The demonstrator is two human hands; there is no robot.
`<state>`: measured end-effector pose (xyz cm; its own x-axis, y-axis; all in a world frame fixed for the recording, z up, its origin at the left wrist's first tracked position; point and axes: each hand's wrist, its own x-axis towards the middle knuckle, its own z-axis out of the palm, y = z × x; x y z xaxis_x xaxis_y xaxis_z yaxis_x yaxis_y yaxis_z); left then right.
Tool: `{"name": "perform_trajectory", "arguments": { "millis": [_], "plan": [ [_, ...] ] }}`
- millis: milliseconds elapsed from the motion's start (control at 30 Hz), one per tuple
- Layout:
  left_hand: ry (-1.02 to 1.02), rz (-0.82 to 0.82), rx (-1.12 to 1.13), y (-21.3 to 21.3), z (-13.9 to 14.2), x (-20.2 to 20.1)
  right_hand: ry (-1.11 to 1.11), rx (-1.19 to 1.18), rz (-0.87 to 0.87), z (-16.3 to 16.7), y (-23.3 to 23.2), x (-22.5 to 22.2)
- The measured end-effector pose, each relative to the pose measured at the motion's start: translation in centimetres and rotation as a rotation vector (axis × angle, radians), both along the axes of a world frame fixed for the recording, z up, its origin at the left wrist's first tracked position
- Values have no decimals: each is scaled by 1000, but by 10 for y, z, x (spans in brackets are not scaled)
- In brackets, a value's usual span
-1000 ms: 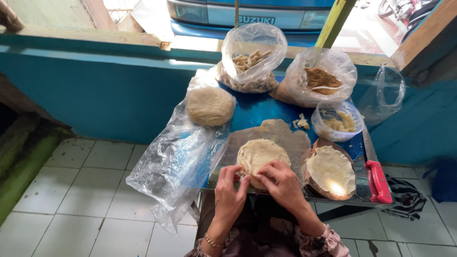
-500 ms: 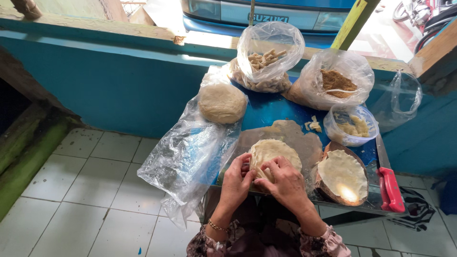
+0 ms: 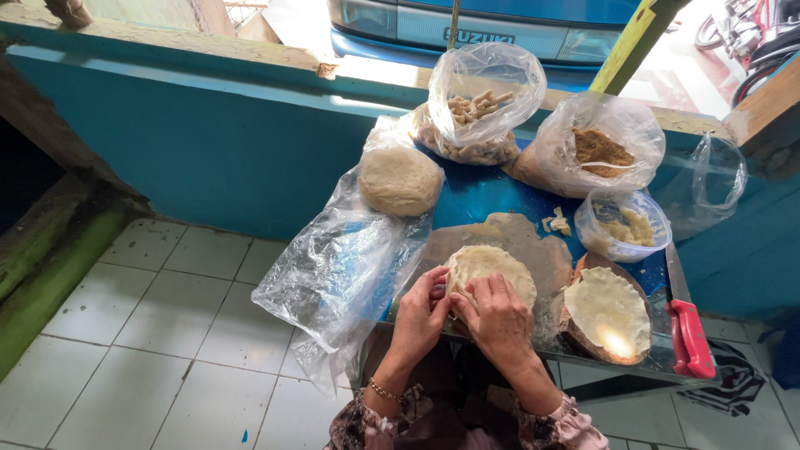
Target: The person spoons brown filling from a plastic bag onto square dough wrappers, folds each wrapper over the filling, and sets the folded pastries aside. They then cover a dough ball with plastic, and stretch thin round dough sheets over upturned bowls and a wooden board, pressing the dough down around the edges.
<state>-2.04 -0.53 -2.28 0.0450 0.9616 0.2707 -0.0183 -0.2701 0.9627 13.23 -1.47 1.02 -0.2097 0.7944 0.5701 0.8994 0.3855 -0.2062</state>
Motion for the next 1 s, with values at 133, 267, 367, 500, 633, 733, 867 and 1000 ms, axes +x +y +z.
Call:
{"name": "perform_trajectory", "arguments": {
  "millis": [133, 267, 367, 500, 633, 733, 867, 1000],
  "plan": [
    [-1, 1, 6, -1, 1, 0, 101, -37, -30, 4, 3, 4],
    [186, 116, 65, -9, 3, 7, 267, -25, -62, -2, 7, 18],
    [418, 238, 289, -15, 3, 13, 406, -31, -105, -10, 8, 24],
    [459, 291, 242, -16, 2, 19, 645, -191, -244, -16, 15, 36],
    [672, 322, 468, -7, 2, 27, 637, -112, -235, -21, 25, 43],
    [825, 212, 495, 2, 3, 37, 569, -35, -215, -25, 28, 44],
    [970, 165, 398, 5, 0, 42, 518, -4, -178, -24, 33, 54],
    [969, 160, 362, 2, -6, 37, 500, 15, -164, -21, 45, 73]
  ]
}}
